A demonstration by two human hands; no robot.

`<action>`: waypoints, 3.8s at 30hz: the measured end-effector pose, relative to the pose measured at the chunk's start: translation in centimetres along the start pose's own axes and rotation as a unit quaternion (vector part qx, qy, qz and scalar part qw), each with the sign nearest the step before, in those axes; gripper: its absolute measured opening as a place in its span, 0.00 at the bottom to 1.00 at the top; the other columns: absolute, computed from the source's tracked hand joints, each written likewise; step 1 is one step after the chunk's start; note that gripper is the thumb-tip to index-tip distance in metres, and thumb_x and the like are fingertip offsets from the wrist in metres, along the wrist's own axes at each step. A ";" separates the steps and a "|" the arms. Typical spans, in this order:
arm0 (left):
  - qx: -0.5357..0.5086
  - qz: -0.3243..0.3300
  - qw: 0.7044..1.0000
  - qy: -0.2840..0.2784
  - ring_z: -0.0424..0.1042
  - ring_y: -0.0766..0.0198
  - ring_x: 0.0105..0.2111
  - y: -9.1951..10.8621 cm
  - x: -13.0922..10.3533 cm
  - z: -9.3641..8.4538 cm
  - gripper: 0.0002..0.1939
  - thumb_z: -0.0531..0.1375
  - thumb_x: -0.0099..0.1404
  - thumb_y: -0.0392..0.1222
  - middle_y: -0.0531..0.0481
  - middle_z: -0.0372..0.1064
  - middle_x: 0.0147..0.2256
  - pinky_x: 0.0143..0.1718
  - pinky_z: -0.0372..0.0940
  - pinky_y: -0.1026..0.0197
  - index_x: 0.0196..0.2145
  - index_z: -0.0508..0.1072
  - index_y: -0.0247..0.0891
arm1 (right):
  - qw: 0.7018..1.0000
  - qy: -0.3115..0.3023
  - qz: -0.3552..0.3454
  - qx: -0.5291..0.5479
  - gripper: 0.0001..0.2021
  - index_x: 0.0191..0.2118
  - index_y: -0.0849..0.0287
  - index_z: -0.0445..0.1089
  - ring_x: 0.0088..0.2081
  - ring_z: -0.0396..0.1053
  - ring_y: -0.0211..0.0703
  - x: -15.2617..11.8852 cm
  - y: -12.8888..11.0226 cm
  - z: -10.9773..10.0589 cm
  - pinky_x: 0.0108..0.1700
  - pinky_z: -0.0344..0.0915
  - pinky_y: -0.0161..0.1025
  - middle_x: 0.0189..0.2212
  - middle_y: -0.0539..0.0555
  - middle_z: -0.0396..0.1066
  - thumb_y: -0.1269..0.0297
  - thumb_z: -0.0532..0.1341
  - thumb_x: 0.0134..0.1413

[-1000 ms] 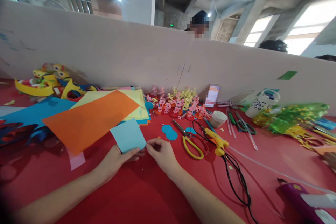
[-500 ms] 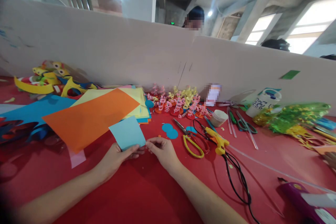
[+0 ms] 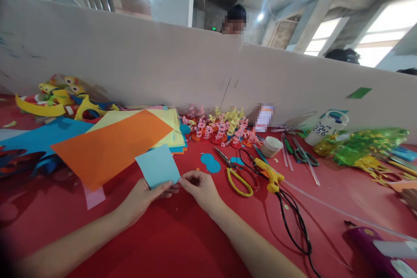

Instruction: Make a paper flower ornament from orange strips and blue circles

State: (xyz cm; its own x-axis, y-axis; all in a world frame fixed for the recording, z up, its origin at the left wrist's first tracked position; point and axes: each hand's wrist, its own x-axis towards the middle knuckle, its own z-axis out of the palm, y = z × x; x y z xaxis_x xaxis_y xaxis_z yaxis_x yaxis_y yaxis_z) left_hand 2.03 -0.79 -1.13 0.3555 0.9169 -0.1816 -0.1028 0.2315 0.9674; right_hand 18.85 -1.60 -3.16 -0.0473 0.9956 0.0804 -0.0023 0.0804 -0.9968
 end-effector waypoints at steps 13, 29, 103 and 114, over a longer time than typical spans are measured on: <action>0.016 0.003 1.000 0.001 0.75 0.54 0.33 -0.2 0.0 -0.2 0.14 0.64 0.51 0.46 0.42 0.77 0.31 0.35 0.70 0.57 0.32 0.77 0.32 | 1.000 -0.012 0.002 0.022 0.14 0.22 0.59 0.66 0.23 0.62 0.35 -0.1 -0.5 0.1 0.29 0.59 0.34 0.19 0.47 0.65 0.54 0.66 0.39; 0.027 0.022 0.999 -0.018 0.75 0.54 0.34 -0.4 0.0 -0.3 0.15 0.64 0.51 0.47 0.43 0.77 0.33 0.36 0.70 0.56 0.33 0.77 0.34 | 0.999 -0.013 0.008 0.030 0.15 0.25 0.59 0.68 0.25 0.63 0.35 0.0 -0.3 0.0 0.30 0.60 0.34 0.21 0.48 0.67 0.53 0.67 0.38; 0.112 0.077 0.991 0.015 0.75 0.60 0.30 -0.1 -0.2 -0.1 0.10 0.60 0.56 0.44 0.46 0.77 0.28 0.33 0.69 0.62 0.28 0.76 0.34 | 0.997 -0.026 0.042 0.052 0.14 0.21 0.60 0.67 0.22 0.61 0.33 0.0 -0.3 0.0 0.27 0.56 0.33 0.18 0.46 0.67 0.55 0.68 0.37; 0.140 0.077 0.987 0.003 0.74 0.58 0.30 0.0 -0.8 0.1 0.11 0.61 0.53 0.45 0.46 0.76 0.28 0.32 0.67 0.60 0.29 0.75 0.34 | 0.997 -0.023 0.044 0.060 0.18 0.20 0.59 0.62 0.21 0.61 0.34 -0.3 -0.6 0.2 0.26 0.56 0.33 0.18 0.46 0.65 0.52 0.68 0.36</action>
State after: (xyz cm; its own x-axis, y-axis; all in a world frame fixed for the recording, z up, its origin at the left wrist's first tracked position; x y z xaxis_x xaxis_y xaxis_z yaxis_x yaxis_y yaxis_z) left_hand 1.84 -1.57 -0.94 0.3502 0.9362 -0.0283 0.1057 -0.0094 0.9944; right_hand 18.65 -1.91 -2.64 -0.0979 0.9952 -0.0047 -0.1153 -0.0161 -0.9932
